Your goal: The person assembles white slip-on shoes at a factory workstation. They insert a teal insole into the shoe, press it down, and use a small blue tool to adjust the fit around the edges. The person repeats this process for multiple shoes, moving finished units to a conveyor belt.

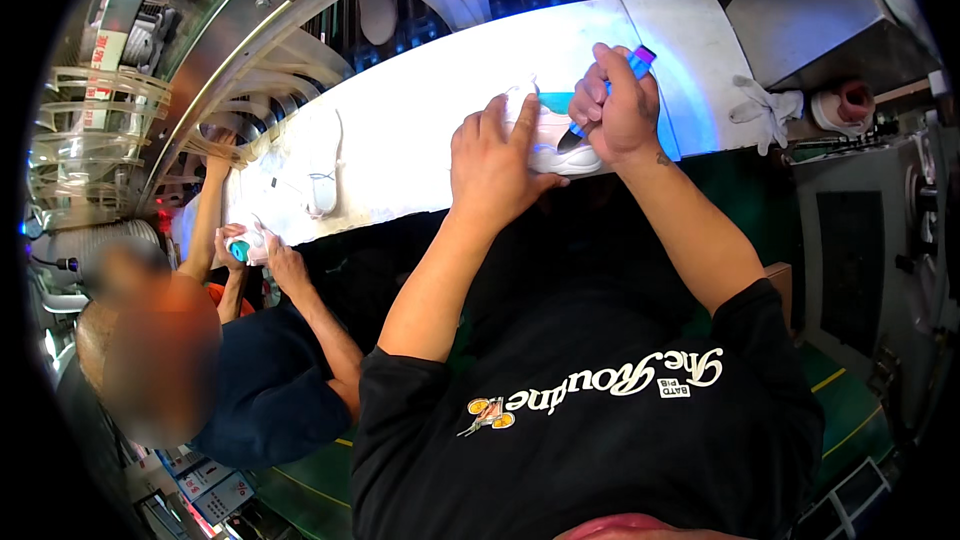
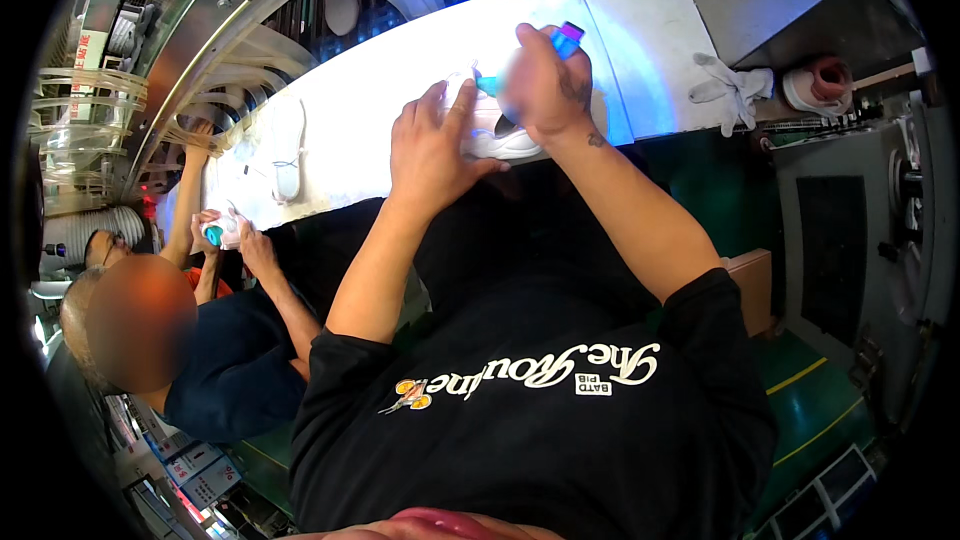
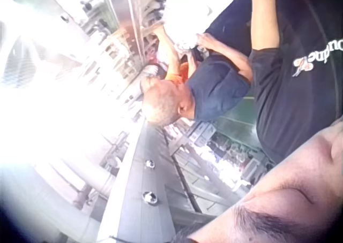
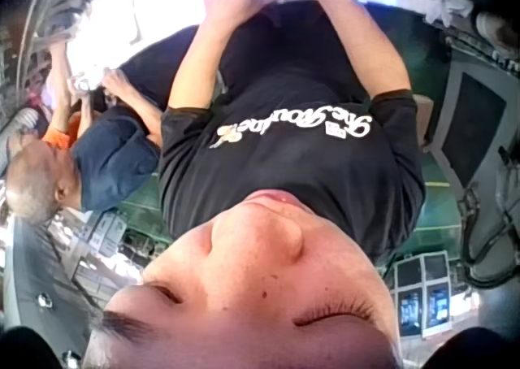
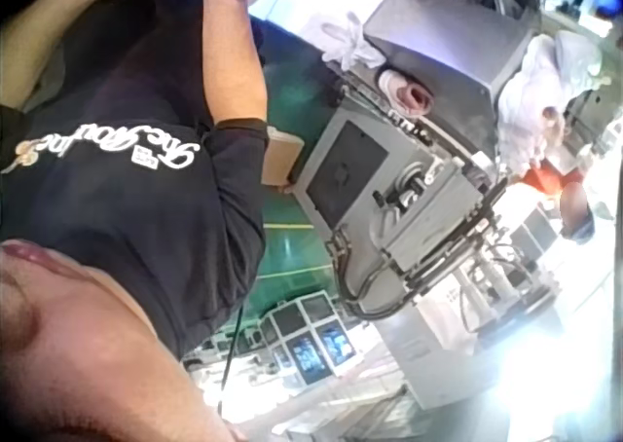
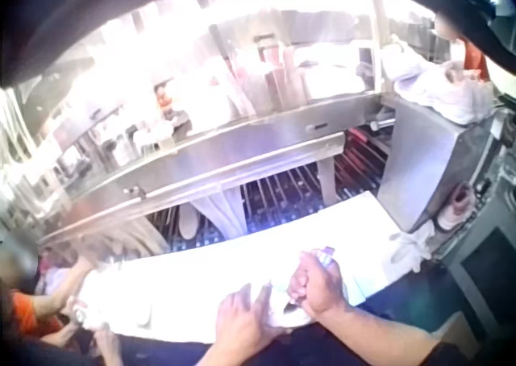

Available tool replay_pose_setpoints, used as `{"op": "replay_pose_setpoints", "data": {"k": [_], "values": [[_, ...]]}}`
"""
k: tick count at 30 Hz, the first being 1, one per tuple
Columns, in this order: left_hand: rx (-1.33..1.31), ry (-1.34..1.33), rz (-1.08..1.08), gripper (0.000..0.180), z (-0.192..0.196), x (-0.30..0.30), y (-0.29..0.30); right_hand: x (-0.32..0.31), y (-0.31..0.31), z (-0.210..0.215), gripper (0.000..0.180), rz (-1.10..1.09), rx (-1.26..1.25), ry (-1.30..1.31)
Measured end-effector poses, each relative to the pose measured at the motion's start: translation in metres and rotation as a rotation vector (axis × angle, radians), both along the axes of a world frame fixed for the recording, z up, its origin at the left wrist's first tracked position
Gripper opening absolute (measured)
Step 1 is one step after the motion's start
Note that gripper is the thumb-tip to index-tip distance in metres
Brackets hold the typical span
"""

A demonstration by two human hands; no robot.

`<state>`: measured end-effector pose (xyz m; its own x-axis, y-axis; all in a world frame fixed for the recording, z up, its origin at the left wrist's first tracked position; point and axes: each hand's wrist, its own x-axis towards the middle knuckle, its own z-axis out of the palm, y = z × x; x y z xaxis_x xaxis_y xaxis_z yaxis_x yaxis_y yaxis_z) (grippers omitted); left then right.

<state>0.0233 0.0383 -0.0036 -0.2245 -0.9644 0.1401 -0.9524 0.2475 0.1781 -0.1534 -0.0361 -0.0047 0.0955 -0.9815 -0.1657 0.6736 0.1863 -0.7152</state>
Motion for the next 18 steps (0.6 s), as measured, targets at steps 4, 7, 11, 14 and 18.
{"op": "replay_pose_setpoints", "data": {"k": [4,7,11,14,18], "values": [[-0.065,-0.052,-0.002,0.107,-0.005,-0.005,0.003,0.013,0.023,-0.01,0.032,-0.159,0.107,-0.128],[-0.093,-0.045,-0.004,0.107,-0.007,-0.007,0.003,0.016,0.039,-0.015,0.033,-0.073,-0.018,-0.12],[-0.221,-0.072,-0.049,0.112,-0.014,-0.006,0.005,-0.005,0.051,-0.024,0.031,0.174,-0.177,-0.16],[-0.238,-0.011,-0.078,0.114,-0.024,0.001,0.014,-0.005,0.056,-0.023,0.031,0.195,-0.198,-0.177],[-0.369,0.086,-0.109,0.113,-0.044,0.007,0.026,0.001,0.061,-0.02,0.03,0.055,-0.126,-0.203]]}}
